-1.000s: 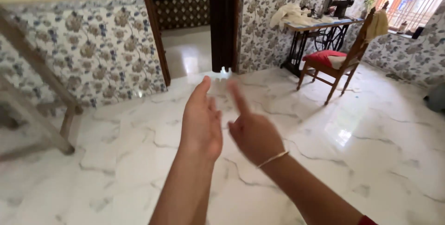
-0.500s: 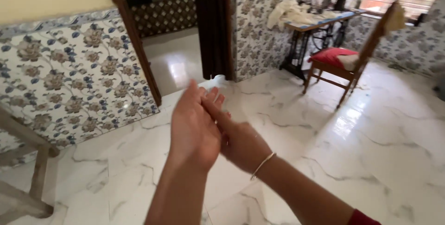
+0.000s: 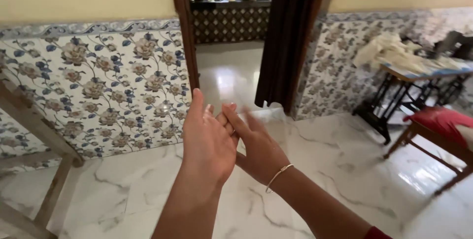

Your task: Set the dining table with water, a beverage from the fridge, and clean the area with a cloth.

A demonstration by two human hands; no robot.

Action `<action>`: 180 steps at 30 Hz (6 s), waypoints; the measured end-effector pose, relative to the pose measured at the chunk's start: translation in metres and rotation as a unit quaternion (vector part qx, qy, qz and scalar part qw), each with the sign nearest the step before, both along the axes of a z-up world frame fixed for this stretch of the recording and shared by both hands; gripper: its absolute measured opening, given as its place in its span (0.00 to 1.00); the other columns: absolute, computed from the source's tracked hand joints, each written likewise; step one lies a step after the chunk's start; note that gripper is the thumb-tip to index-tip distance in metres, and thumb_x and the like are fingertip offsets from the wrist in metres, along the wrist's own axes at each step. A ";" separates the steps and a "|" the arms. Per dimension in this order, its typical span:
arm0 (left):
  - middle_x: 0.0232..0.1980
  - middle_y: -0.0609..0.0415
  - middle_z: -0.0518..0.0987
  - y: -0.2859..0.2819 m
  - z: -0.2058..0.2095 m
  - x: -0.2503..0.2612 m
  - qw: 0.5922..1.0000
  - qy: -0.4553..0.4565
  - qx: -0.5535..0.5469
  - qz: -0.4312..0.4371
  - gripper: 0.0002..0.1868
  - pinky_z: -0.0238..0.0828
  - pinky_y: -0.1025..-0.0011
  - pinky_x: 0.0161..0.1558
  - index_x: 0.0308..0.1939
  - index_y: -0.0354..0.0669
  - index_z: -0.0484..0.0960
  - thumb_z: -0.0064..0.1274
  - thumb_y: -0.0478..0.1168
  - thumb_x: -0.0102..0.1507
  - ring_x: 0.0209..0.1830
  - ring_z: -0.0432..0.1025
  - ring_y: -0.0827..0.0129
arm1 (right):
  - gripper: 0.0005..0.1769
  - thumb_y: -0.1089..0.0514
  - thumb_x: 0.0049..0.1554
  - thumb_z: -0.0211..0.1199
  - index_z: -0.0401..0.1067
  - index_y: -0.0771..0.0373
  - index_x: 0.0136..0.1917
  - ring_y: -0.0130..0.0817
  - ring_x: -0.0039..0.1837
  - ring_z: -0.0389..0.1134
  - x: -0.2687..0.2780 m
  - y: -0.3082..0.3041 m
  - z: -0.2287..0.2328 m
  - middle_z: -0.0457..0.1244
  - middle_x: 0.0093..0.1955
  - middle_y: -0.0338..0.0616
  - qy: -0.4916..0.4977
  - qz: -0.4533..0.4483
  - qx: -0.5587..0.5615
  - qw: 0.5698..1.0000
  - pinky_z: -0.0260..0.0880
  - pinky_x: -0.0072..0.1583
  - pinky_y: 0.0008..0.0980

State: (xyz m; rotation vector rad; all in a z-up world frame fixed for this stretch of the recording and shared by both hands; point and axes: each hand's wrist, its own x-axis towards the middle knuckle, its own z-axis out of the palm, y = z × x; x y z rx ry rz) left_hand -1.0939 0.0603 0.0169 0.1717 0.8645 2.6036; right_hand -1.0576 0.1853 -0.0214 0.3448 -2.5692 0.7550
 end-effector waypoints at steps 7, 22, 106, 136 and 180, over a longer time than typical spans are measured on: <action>0.74 0.33 0.64 0.022 -0.021 -0.193 0.999 0.005 0.033 -0.023 0.55 0.57 0.60 0.67 0.78 0.45 0.30 0.43 0.66 0.61 0.64 0.66 0.57 | 0.54 0.48 0.46 0.74 0.47 0.45 0.78 0.59 0.82 0.36 -0.174 0.018 -0.008 0.41 0.81 0.58 0.271 -0.136 0.238 0.923 0.43 0.73 0.63; 0.67 0.47 0.66 0.141 -0.009 -0.562 0.985 -0.002 -0.082 -0.151 0.53 0.57 0.55 0.65 0.80 0.52 0.39 0.49 0.59 0.57 0.62 0.65 0.62 | 0.64 0.54 0.51 0.73 0.31 0.70 0.82 0.53 0.78 0.55 -0.531 0.145 -0.040 0.52 0.80 0.46 0.168 -0.065 0.015 0.984 0.52 0.75 0.57; 0.74 0.31 0.59 1.677 -0.037 -2.015 0.705 -0.124 0.190 -0.672 0.34 0.57 0.42 0.67 0.68 0.41 0.55 0.49 0.53 0.66 0.64 0.63 0.36 | 0.08 0.69 0.54 0.55 0.69 0.63 0.34 0.24 0.37 0.63 -1.916 1.617 -0.071 0.64 0.32 0.36 0.212 -0.512 -0.247 0.795 0.63 0.39 0.28; 0.82 0.34 0.50 2.459 -0.070 -2.211 0.767 -0.035 -0.024 -0.641 0.43 0.25 0.47 0.76 0.76 0.41 0.59 0.47 0.58 0.61 0.83 0.34 0.47 | 0.26 0.47 0.56 0.65 0.73 0.58 0.65 0.30 0.54 0.73 -2.015 2.340 -0.116 0.73 0.51 0.42 -0.243 -0.491 -0.289 0.785 0.73 0.58 0.30; 0.72 0.38 0.69 3.274 -0.025 -2.029 0.678 0.461 -0.103 -0.563 0.54 0.65 0.61 0.64 0.76 0.38 0.52 0.60 0.55 0.53 0.70 0.67 0.52 | 0.24 0.41 0.58 0.64 0.71 0.66 0.37 0.32 0.32 0.69 -1.929 3.114 0.001 0.67 0.30 0.45 0.297 -0.791 -0.225 0.485 0.71 0.38 0.33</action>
